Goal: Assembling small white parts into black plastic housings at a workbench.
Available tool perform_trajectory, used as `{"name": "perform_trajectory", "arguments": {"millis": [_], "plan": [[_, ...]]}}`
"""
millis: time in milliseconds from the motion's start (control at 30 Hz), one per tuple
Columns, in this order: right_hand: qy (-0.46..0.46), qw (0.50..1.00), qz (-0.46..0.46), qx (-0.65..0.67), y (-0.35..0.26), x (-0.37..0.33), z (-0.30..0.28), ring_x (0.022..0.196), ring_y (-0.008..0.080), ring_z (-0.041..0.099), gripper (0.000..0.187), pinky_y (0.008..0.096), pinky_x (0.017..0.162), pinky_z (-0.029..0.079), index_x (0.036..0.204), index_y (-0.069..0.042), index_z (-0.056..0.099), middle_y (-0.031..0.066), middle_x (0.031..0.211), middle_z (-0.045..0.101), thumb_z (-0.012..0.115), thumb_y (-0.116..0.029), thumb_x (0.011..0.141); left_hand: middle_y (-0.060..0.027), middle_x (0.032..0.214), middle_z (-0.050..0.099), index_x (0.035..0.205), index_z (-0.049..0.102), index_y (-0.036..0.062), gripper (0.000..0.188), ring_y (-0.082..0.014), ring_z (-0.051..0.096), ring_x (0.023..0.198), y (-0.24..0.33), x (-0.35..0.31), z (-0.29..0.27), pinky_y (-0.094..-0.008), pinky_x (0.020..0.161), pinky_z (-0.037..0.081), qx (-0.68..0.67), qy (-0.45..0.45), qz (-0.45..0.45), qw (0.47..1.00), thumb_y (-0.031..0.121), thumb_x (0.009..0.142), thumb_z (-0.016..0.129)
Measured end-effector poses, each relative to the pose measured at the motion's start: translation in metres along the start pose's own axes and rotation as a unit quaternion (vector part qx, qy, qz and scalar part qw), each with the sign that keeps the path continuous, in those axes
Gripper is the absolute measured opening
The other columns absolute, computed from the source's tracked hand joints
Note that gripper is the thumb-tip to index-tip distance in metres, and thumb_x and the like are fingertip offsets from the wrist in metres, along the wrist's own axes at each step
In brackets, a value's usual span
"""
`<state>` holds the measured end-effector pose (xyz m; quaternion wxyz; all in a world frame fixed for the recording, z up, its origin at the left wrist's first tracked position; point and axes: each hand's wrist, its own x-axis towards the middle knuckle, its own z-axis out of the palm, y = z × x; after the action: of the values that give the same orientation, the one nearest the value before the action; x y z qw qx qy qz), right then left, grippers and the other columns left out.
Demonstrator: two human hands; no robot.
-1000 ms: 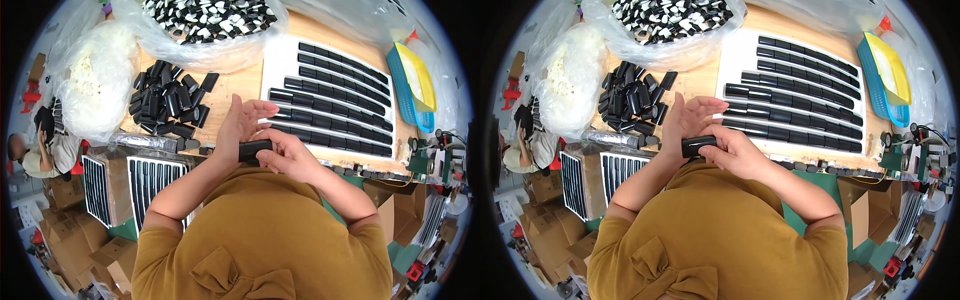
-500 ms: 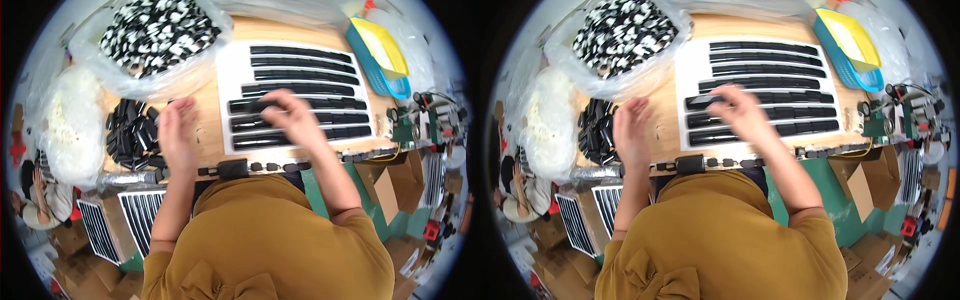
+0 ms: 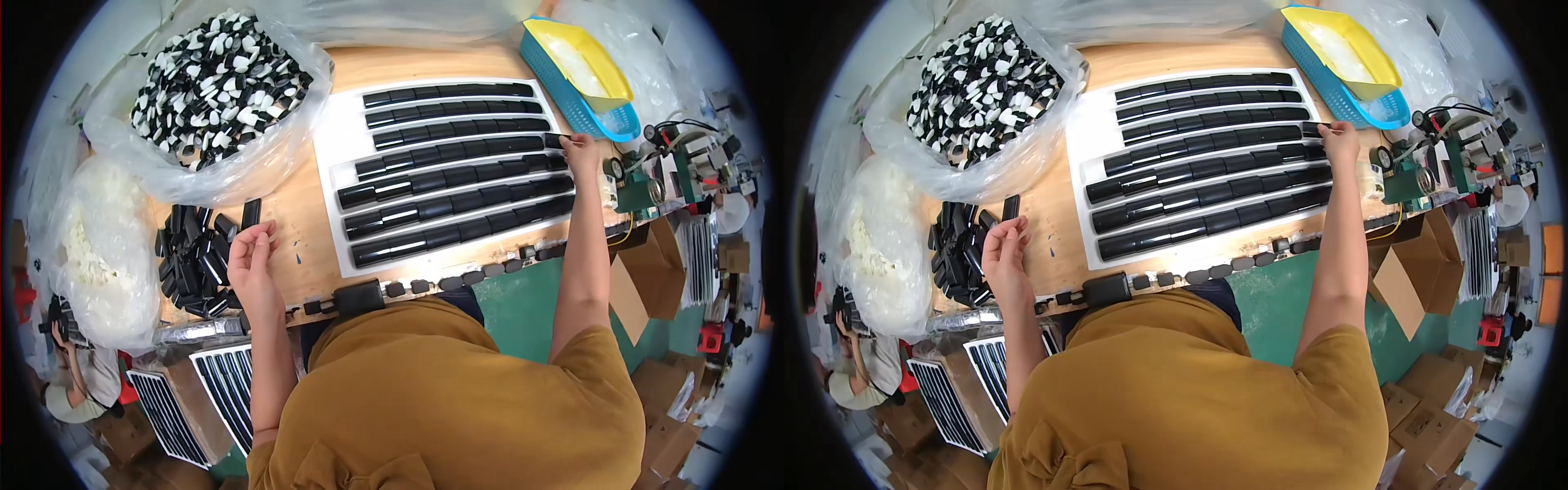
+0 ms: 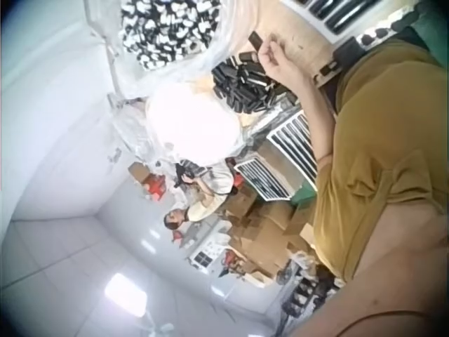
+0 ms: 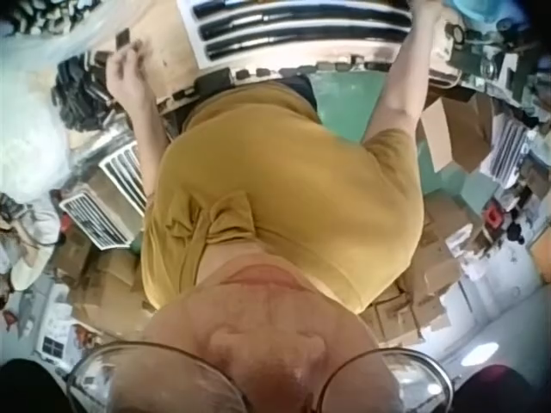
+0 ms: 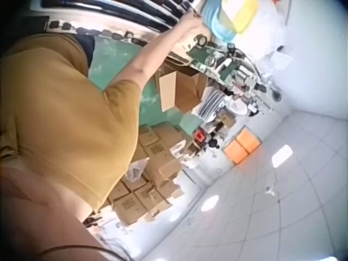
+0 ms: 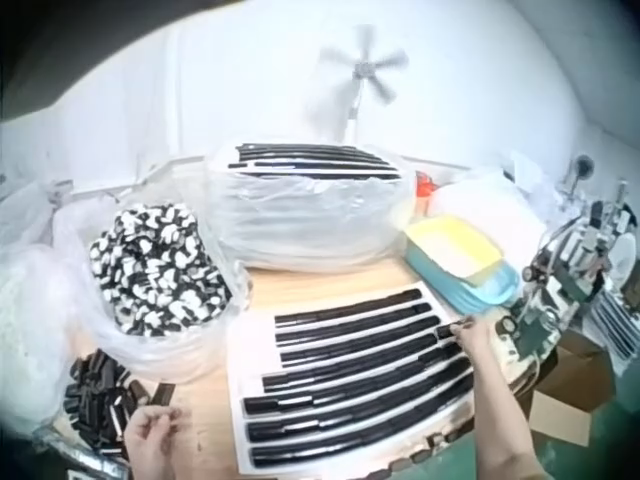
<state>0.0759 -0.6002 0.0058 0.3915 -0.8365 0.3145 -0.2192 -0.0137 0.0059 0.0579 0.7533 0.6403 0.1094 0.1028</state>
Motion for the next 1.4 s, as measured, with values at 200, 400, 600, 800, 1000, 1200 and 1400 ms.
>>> {"name": "perform_trajectory", "arguments": {"millis": [200, 400, 600, 800, 1000, 1200, 1400], "plan": [[-0.033, 0.999, 0.023, 0.029, -0.012, -0.011, 0.0, 0.057, 0.0101, 0.056, 0.027, 0.025, 0.048, 0.046, 0.095, -0.005, 0.057, 0.0031, 0.074, 0.061, 0.076, -0.017, 0.08, -0.0077, 0.104, 0.067, 0.103, 0.062, 0.0009, 0.013, -0.0132, 0.062, 0.098, -0.003, 0.0, -0.01, -0.0256, 0.086, 0.047, 0.021, 0.001, -0.001, 1.0, 0.008, 0.095, 0.056], [-0.086, 0.996, 0.029, 0.013, -0.033, -0.028, 0.01, 0.057, 0.0119, 0.058, 0.029, 0.0261, 0.049, 0.047, 0.094, -0.003, 0.06, 0.0054, 0.076, 0.063, 0.078, -0.019, 0.078, -0.0089, 0.103, 0.067, 0.104, 0.063, -0.001, 0.014, -0.0137, 0.062, 0.096, -0.011, -0.001, -0.003, -0.0264, 0.086, 0.048, 0.012, -0.024, -0.002, 1.0, 0.008, 0.094, 0.057], [-0.071, 0.996, 0.042, 0.023, -0.04, -0.027, 0.011, 0.056, 0.0081, 0.054, 0.029, 0.022, 0.049, 0.041, 0.094, -0.006, 0.061, 0.0006, 0.073, 0.061, 0.079, -0.02, 0.077, -0.0088, 0.102, 0.067, 0.102, 0.063, -0.001, 0.013, -0.0139, 0.063, 0.096, -0.012, -0.003, -0.008, -0.0267, 0.085, 0.049, 0.022, -0.029, -0.002, 0.999, 0.008, 0.094, 0.057], [-0.036, 0.983, -0.082, -0.161, -0.018, -0.022, 0.005, 0.065, 0.0202, 0.059, 0.031, 0.0321, 0.057, 0.046, 0.093, -0.006, 0.067, 0.0081, 0.076, 0.063, 0.079, -0.028, 0.075, -0.0089, 0.102, 0.067, 0.104, 0.062, -0.0009, 0.014, -0.014, 0.063, 0.096, -0.017, 0.002, -0.012, -0.0258, 0.085, 0.049, 0.028, -0.03, -0.008, 0.999, 0.008, 0.094, 0.058], [0.079, 0.924, -0.251, -0.279, -0.066, -0.067, 0.018, 0.106, 0.0369, 0.05, 0.025, 0.0428, 0.09, 0.043, 0.085, -0.009, 0.073, 0.0197, 0.11, 0.059, 0.077, -0.031, 0.075, -0.0085, 0.1, 0.068, 0.103, 0.063, -0.0006, 0.014, -0.0128, 0.063, 0.094, -0.018, -0.001, -0.012, -0.0249, 0.084, 0.049, 0.046, -0.037, 0.001, 0.998, 0.008, 0.094, 0.058], [0.086, 0.891, -0.257, -0.365, -0.056, -0.095, 0.054, 0.115, 0.0412, 0.045, 0.027, 0.0484, 0.093, 0.041, 0.087, -0.009, 0.075, 0.0215, 0.123, 0.055, 0.068, -0.035, 0.083, -0.0067, 0.099, 0.067, 0.101, 0.064, -0.0012, 0.012, -0.0104, 0.06, 0.091, -0.006, 0.009, -0.004, -0.0239, 0.084, 0.046, 0.05, -0.025, 0.006, 0.998, 0.006, 0.094, 0.058], [0.075, 0.928, -0.221, -0.291, -0.065, -0.096, 0.06, 0.103, 0.0379, 0.056, 0.026, 0.0495, 0.084, 0.046, 0.094, -0.008, 0.069, 0.0159, 0.105, 0.065, 0.068, -0.032, 0.084, -0.005, 0.097, 0.067, 0.102, 0.064, -0.0009, 0.013, -0.0087, 0.059, 0.089, -0.005, 0.022, -0.021, -0.0216, 0.082, 0.045, 0.066, -0.008, 0.027, 0.997, 0.007, 0.093, 0.059]]}}
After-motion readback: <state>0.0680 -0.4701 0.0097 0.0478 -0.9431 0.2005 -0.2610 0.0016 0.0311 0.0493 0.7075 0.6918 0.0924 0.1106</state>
